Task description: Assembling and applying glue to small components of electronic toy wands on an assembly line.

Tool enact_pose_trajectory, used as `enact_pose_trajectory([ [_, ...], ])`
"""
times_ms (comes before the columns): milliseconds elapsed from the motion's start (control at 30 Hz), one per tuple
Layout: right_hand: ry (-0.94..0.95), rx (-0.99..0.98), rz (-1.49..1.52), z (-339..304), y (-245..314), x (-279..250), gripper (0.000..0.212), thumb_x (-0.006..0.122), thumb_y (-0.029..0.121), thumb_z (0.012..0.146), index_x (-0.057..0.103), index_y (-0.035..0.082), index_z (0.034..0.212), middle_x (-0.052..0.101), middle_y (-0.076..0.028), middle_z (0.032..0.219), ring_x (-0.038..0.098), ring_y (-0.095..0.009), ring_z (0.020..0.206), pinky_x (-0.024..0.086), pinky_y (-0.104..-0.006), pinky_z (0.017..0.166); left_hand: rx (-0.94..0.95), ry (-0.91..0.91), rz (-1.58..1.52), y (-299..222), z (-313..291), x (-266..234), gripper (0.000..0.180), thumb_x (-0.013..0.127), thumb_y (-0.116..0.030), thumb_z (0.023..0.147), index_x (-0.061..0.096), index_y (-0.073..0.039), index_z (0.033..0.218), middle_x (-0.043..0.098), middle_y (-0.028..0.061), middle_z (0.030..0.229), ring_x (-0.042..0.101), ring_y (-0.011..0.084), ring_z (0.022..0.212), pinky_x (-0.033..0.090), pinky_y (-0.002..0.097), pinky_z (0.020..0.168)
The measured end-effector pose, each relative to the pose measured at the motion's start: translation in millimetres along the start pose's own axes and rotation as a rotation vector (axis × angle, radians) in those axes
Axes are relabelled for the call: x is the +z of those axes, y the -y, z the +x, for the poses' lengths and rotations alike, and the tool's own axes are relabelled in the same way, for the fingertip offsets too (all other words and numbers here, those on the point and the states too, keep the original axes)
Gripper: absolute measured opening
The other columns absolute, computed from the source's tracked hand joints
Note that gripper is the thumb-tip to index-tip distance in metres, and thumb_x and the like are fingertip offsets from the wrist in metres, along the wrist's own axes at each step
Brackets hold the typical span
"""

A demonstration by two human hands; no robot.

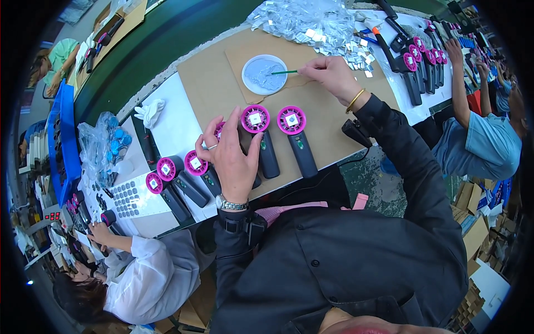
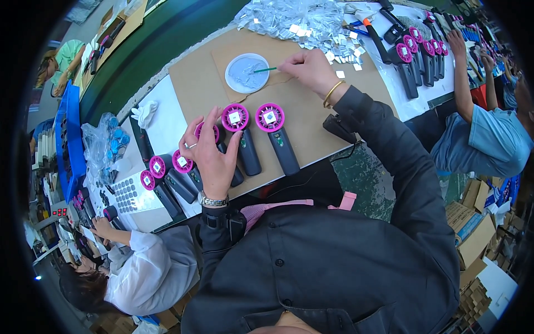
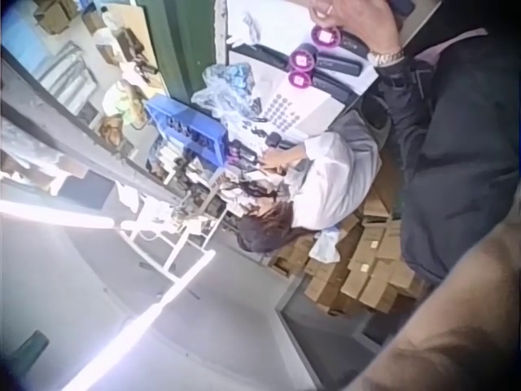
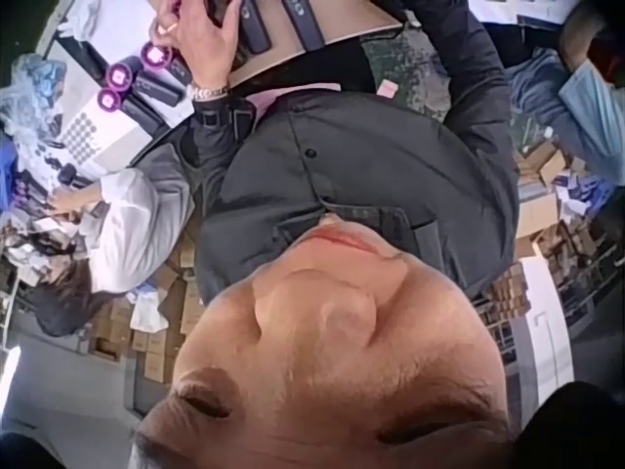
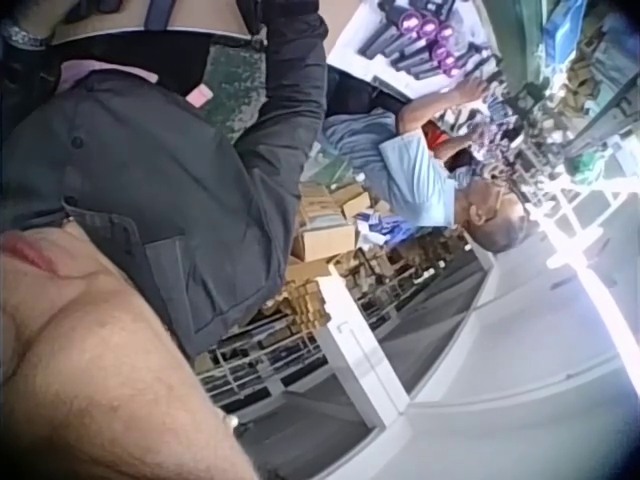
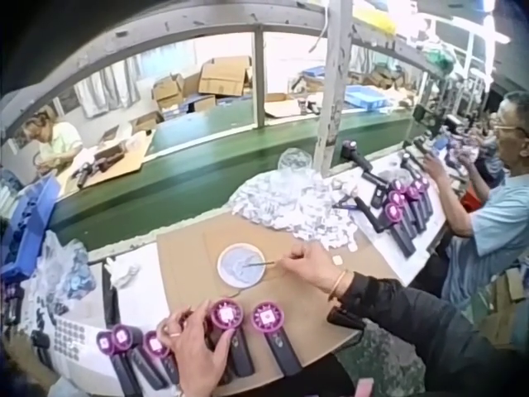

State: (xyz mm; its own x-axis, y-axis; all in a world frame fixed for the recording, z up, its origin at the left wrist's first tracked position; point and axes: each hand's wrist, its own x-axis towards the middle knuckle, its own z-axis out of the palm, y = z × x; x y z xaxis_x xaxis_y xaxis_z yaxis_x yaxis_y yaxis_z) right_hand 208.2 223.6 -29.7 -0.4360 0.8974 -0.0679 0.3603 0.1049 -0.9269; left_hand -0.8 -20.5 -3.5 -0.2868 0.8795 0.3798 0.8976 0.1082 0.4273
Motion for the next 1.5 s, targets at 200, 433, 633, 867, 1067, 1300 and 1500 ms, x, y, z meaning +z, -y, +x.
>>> enact_pose_trajectory([
  [200,0.090,0.222,0.247,-6.3,22.6,-12.8,0.026,0.087,0.022,0.097,0.086,-0.002,0.106,0.073,0.002,0.086,0.061,-0.009,0.076,0.049,-0.0249,0.071,0.004,0.000,-0.021,0.7,-0.4,-3.1,0.072,0.092,-0.029,0.088,0.065,-0.011,0.152,0.072,0.0101,0.134,0.051,0.0310,0.145,0.020,0.0591,0.122],
  [433,-0.025,0.083,0.174,-18.0,18.0,-8.2,0.024,0.082,0.020,0.103,0.085,0.000,0.117,0.063,0.006,0.081,0.044,-0.004,0.069,0.035,-0.0229,0.063,0.016,-0.007,-0.024,1.5,-2.2,0.0,0.073,0.092,-0.029,0.088,0.064,-0.011,0.153,0.072,0.0098,0.135,0.051,0.0308,0.145,0.019,0.0587,0.123],
  [633,0.062,0.122,0.469,-37.4,43.7,-29.6,0.026,0.082,0.020,0.104,0.083,-0.001,0.120,0.065,0.007,0.087,0.044,-0.004,0.072,0.037,-0.0226,0.067,0.027,-0.017,-0.029,1.8,-2.5,1.1,0.074,0.092,-0.028,0.088,0.063,-0.011,0.154,0.072,0.0096,0.135,0.051,0.0306,0.145,0.019,0.0579,0.123],
  [867,0.205,0.089,0.613,-79.7,65.0,-28.6,0.023,0.078,0.016,0.106,0.082,-0.001,0.122,0.070,0.006,0.096,0.051,-0.004,0.079,0.039,-0.0223,0.073,-0.022,-0.021,-0.038,6.2,-7.7,0.7,0.072,0.092,-0.030,0.088,0.065,-0.012,0.152,0.072,0.0067,0.141,0.052,0.0309,0.145,0.020,0.0563,0.124],
  [1067,0.061,-0.357,0.032,-129.1,63.8,2.5,0.029,0.085,0.006,0.095,0.081,-0.001,0.124,0.068,0.001,0.089,0.061,-0.010,0.080,0.045,-0.0319,0.070,-0.003,-0.040,-0.065,7.1,-7.1,0.5,0.074,0.092,-0.029,0.089,0.062,-0.011,0.154,0.074,0.0067,0.141,0.052,0.0307,0.146,0.021,0.0550,0.124],
  [1300,0.033,-1.117,-0.558,-123.7,62.3,14.8,0.045,0.087,-0.001,0.076,0.080,-0.002,0.121,0.063,-0.004,0.088,0.063,-0.019,0.076,0.048,-0.0374,0.069,0.018,-0.076,-0.089,7.6,-6.3,3.8,0.076,0.092,-0.027,0.087,0.062,-0.011,0.155,0.074,0.0060,0.135,0.054,0.0287,0.142,0.021,0.0553,0.122],
  [1500,0.081,-1.260,-0.761,-122.2,57.4,24.2,0.043,0.075,0.002,0.079,0.078,-0.006,0.121,0.055,-0.004,0.088,0.063,-0.019,0.079,0.048,-0.0370,0.068,0.014,-0.077,-0.090,9.7,-6.0,5.2,0.073,0.091,-0.027,0.089,0.062,-0.011,0.155,0.076,0.0038,0.136,0.054,0.0280,0.142,0.021,0.0550,0.123],
])
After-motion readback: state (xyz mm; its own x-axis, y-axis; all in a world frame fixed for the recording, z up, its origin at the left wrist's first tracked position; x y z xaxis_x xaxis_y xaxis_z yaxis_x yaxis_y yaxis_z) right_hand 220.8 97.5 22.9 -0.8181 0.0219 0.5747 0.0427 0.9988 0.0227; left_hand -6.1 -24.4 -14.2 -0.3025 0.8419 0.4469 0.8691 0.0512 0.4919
